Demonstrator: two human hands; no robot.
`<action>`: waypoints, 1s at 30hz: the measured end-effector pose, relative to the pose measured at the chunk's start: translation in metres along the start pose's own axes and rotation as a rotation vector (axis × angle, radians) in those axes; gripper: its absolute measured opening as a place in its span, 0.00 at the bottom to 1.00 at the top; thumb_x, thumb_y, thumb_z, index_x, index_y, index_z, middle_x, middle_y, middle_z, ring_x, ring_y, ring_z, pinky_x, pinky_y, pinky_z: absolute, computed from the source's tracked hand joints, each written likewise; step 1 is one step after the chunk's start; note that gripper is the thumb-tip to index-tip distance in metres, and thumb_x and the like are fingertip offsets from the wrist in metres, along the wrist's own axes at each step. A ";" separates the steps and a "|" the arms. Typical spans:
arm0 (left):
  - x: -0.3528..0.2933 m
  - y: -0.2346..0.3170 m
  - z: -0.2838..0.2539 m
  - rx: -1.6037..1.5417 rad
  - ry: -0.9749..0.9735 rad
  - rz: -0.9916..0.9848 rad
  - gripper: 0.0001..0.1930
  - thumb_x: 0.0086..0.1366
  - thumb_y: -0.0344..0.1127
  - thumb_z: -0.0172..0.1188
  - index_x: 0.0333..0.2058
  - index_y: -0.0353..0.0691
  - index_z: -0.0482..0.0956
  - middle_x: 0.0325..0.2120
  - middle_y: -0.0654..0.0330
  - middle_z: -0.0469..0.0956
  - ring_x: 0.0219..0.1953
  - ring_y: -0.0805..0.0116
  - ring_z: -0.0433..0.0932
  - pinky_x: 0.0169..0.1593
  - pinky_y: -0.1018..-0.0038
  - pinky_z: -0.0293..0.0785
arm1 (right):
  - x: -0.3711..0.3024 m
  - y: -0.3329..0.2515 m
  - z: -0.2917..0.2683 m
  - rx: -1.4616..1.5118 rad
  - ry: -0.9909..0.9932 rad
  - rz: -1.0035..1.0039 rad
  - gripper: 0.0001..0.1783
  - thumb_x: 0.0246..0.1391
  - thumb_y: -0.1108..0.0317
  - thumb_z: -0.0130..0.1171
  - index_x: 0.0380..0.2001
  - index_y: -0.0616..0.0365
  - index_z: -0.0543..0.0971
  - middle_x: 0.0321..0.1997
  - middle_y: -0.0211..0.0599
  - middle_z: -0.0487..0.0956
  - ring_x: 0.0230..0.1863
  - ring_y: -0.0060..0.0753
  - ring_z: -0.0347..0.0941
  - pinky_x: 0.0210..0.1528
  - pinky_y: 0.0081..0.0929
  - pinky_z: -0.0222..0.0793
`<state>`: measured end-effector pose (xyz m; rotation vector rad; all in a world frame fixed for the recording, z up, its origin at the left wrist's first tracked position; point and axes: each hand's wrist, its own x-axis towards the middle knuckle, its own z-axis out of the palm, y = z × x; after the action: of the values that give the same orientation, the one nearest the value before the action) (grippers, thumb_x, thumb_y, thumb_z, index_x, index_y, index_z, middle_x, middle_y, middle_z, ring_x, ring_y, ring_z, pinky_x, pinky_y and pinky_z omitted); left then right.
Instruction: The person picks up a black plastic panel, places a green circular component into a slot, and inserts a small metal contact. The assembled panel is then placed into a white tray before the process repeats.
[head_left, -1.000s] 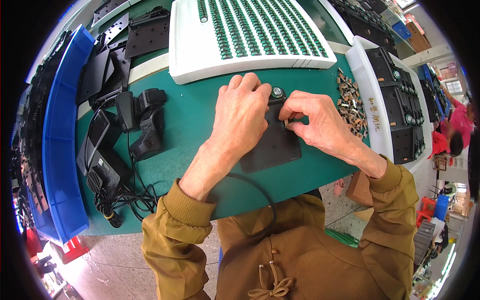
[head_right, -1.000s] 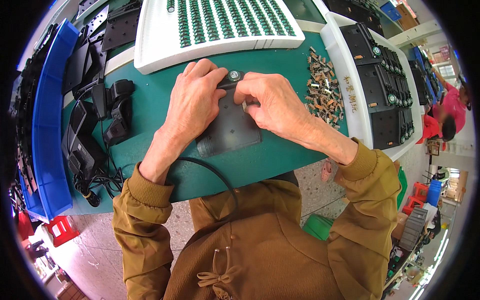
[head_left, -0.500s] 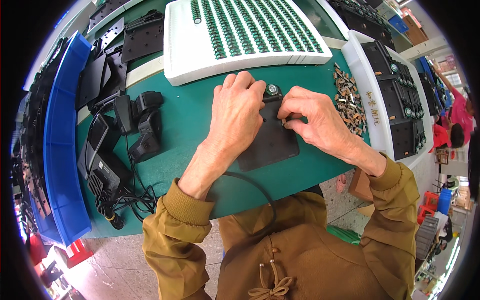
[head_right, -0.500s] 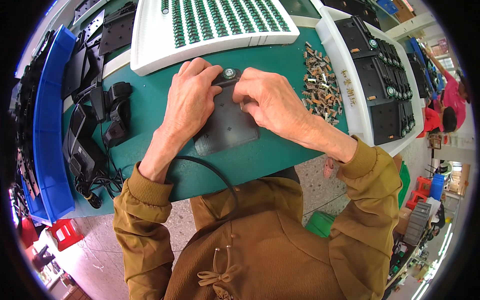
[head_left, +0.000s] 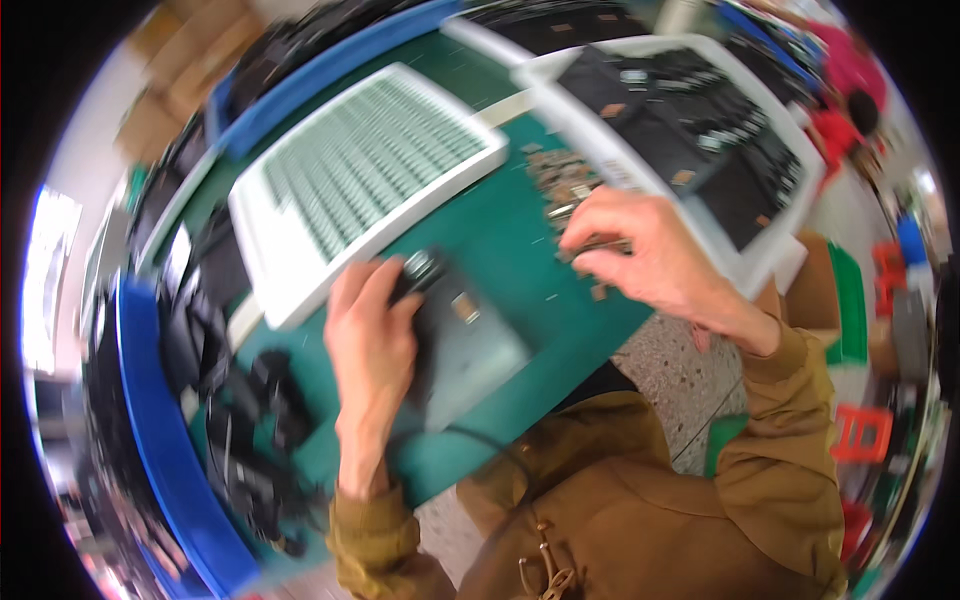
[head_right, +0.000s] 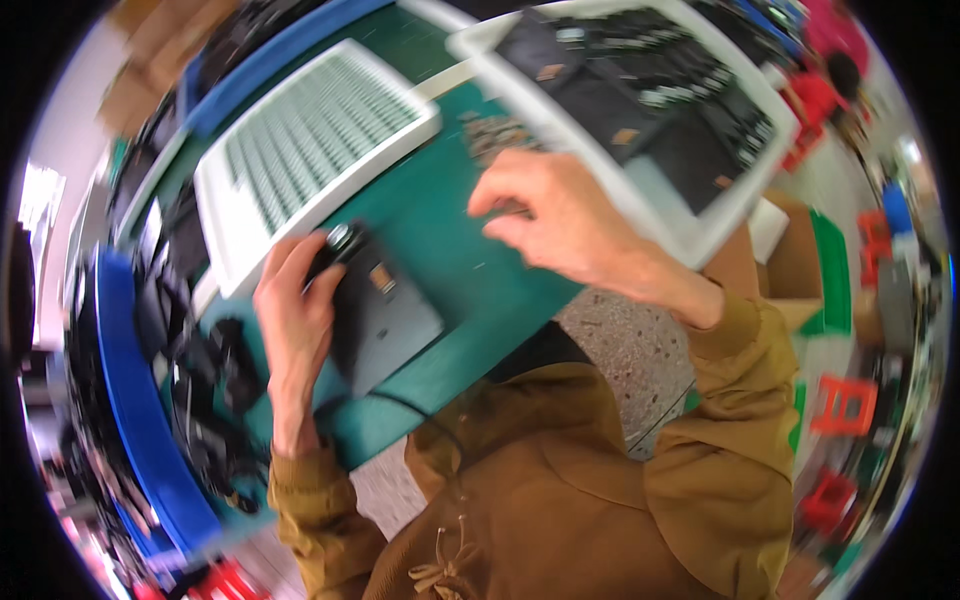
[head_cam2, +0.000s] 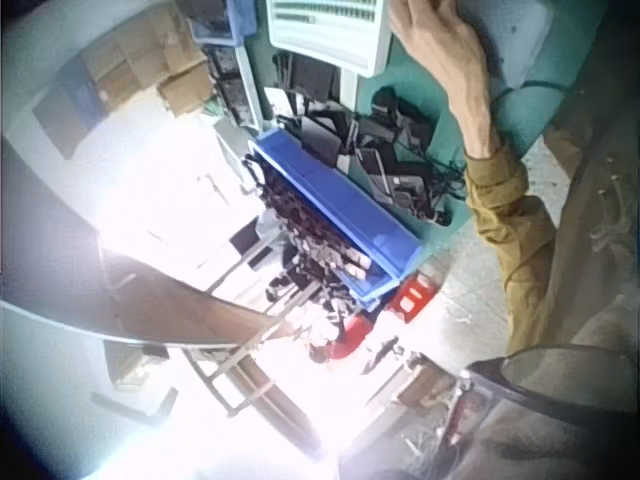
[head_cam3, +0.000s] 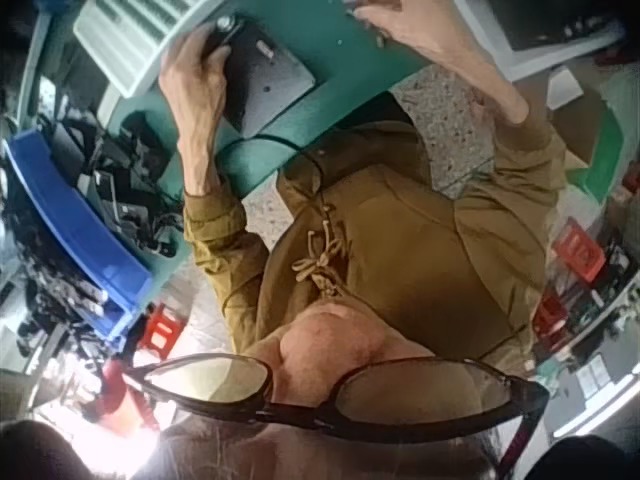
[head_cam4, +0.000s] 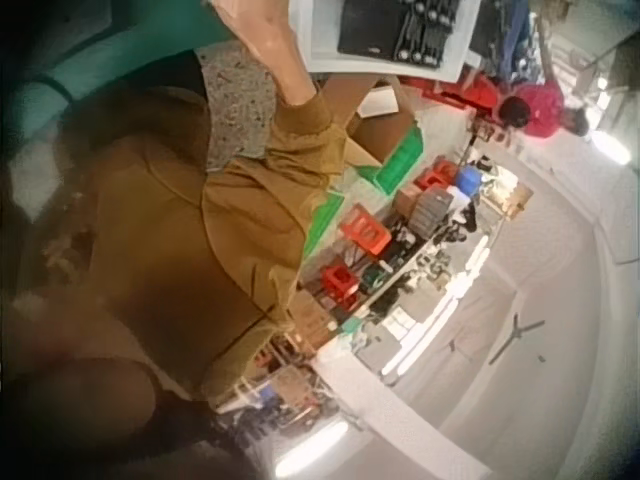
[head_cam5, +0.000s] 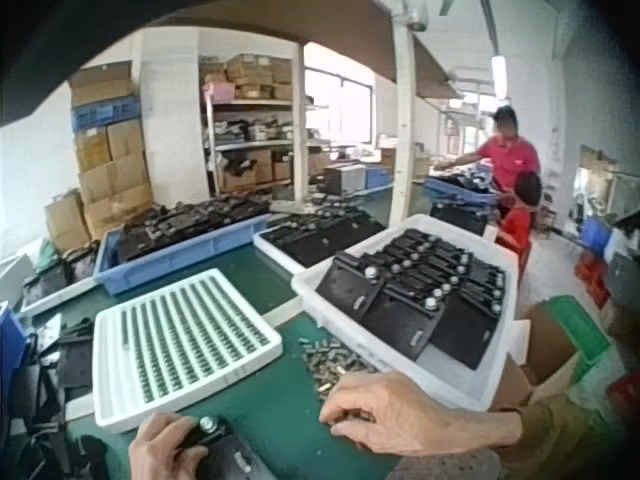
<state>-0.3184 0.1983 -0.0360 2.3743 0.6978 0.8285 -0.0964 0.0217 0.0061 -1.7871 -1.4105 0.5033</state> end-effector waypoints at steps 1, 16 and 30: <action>0.000 0.004 -0.007 0.002 0.008 -0.024 0.17 0.52 0.19 0.62 0.42 0.31 0.79 0.38 0.50 0.77 0.43 0.50 0.76 0.48 0.66 0.73 | -0.010 0.001 -0.003 -0.015 0.059 0.014 0.09 0.46 0.82 0.64 0.34 0.64 0.81 0.34 0.36 0.79 0.36 0.35 0.77 0.40 0.28 0.73; 0.179 0.214 0.079 -0.109 -0.235 0.794 0.15 0.54 0.21 0.62 0.42 0.30 0.80 0.39 0.51 0.79 0.39 0.56 0.80 0.46 0.71 0.75 | -0.145 0.065 -0.032 -0.412 0.703 -0.188 0.17 0.40 0.68 0.72 0.36 0.58 0.81 0.38 0.35 0.77 0.44 0.38 0.74 0.57 0.46 0.66; 0.210 0.273 0.252 -0.103 -0.389 1.217 0.17 0.51 0.21 0.66 0.42 0.34 0.81 0.38 0.56 0.76 0.44 0.54 0.75 0.48 0.63 0.74 | -0.148 0.093 -0.018 -0.349 0.811 -0.346 0.22 0.40 0.65 0.76 0.42 0.58 0.83 0.43 0.34 0.78 0.47 0.37 0.75 0.57 0.47 0.70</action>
<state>0.0738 0.0519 0.0474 2.6008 -1.0310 0.7219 -0.0700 -0.1301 -0.0789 -1.6514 -1.1981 -0.6278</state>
